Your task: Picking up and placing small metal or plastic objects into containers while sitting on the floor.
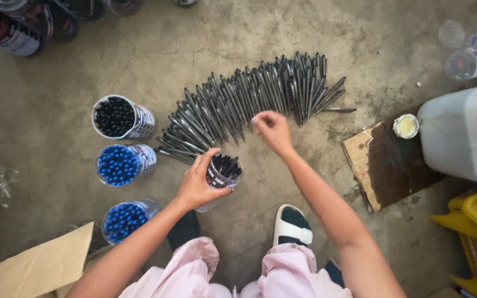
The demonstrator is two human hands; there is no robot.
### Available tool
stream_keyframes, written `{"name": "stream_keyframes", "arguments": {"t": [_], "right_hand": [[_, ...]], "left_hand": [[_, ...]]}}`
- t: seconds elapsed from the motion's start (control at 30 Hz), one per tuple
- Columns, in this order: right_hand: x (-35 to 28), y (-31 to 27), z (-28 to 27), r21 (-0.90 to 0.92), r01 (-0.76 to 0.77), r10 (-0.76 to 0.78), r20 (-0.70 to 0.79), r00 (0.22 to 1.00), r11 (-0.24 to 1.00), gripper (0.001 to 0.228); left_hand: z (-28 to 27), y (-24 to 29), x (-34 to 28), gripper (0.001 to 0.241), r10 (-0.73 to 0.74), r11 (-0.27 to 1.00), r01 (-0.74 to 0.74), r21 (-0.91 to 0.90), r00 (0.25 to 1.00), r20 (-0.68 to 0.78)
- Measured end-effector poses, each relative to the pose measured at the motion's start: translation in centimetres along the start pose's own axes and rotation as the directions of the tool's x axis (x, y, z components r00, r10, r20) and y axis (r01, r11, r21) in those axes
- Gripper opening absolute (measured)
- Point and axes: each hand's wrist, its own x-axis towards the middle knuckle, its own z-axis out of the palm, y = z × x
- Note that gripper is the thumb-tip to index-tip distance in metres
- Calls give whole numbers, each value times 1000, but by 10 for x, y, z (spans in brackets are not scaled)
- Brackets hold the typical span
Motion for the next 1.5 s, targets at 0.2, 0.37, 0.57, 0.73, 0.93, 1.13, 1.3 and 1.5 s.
{"name": "stream_keyframes", "arguments": {"t": [0.2, 0.37, 0.57, 0.73, 0.93, 1.13, 1.3, 1.5], "right_hand": [[65, 4, -23, -475, 159, -251, -137, 958, 866, 26], [66, -20, 1, -767, 126, -274, -67, 959, 629, 47], [70, 15, 7, -795, 116, -269, -61, 961, 595, 37], [65, 20, 6, -933, 55, -261, -42, 965, 355, 23], [35, 11, -18, -963, 83, -231, 22, 973, 258, 27], [3, -34, -49, -630, 97, -236, -140, 962, 771, 30], [-36, -96, -66, 26, 91, -88, -105, 991, 996, 21], [-68, -67, -16, 155, 124, -137, 79, 987, 980, 21]], "left_hand": [[6, -3, 8, 101, 338, 916, -345, -203, 938, -70], [12, -1, 16, 99, 325, 920, -324, -219, 945, -35], [14, -4, 13, 100, 228, 958, -231, -168, 973, -42], [14, 8, 17, 101, 212, 977, -210, -30, 976, 58], [17, 13, 9, 102, 118, 993, -118, -21, 993, 19], [17, 12, 6, 102, 113, 993, -112, -36, 994, 11], [16, 16, 3, 106, 11, 998, -8, -69, 999, 46], [19, 15, 8, 106, 167, 986, -167, -4, 986, -8]]}}
